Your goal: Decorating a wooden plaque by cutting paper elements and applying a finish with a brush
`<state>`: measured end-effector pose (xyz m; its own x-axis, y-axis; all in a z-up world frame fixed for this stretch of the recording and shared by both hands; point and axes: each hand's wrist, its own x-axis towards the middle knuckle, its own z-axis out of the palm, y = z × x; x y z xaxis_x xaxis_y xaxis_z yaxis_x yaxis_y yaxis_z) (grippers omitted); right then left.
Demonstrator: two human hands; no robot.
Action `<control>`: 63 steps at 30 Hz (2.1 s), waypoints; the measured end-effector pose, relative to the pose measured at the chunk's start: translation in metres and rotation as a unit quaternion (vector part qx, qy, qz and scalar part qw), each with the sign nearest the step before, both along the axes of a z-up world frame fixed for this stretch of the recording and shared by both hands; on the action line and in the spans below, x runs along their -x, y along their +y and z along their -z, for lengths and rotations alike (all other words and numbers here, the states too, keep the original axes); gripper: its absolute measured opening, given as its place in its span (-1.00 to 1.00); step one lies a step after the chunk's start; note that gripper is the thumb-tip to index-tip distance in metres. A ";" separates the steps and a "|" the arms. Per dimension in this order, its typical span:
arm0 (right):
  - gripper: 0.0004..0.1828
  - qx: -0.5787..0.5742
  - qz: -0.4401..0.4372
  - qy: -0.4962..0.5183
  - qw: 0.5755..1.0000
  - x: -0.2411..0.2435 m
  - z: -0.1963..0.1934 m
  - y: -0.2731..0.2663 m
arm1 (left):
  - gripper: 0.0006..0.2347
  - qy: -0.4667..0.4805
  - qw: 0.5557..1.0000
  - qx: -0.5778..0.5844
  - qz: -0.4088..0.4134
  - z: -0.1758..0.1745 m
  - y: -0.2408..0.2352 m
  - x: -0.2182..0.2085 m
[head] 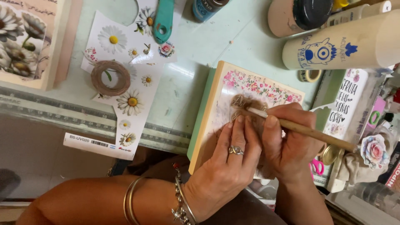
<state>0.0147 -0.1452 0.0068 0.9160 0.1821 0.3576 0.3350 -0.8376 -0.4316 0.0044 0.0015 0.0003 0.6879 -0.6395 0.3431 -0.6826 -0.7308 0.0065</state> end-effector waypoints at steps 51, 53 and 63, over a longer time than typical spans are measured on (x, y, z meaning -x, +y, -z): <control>-0.84 -0.005 -0.001 0.023 1.000 -0.002 -0.002 0.000 | -0.65 -0.002 1.000 0.006 -0.005 0.000 0.001 -0.001; -0.86 -0.027 -0.017 0.011 0.999 -0.005 0.002 0.000 | -0.65 -0.003 1.000 0.006 -0.008 0.000 0.001 -0.001; -0.85 -0.049 -0.014 0.026 0.998 -0.009 0.002 0.002 | -0.66 -0.003 1.000 0.008 -0.008 0.000 0.002 -0.002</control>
<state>0.0234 -0.1428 0.0051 0.9288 0.1738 0.3273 0.3324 -0.7810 -0.5287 0.0064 0.0032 0.0005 0.6952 -0.6233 0.3579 -0.6715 -0.7408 0.0143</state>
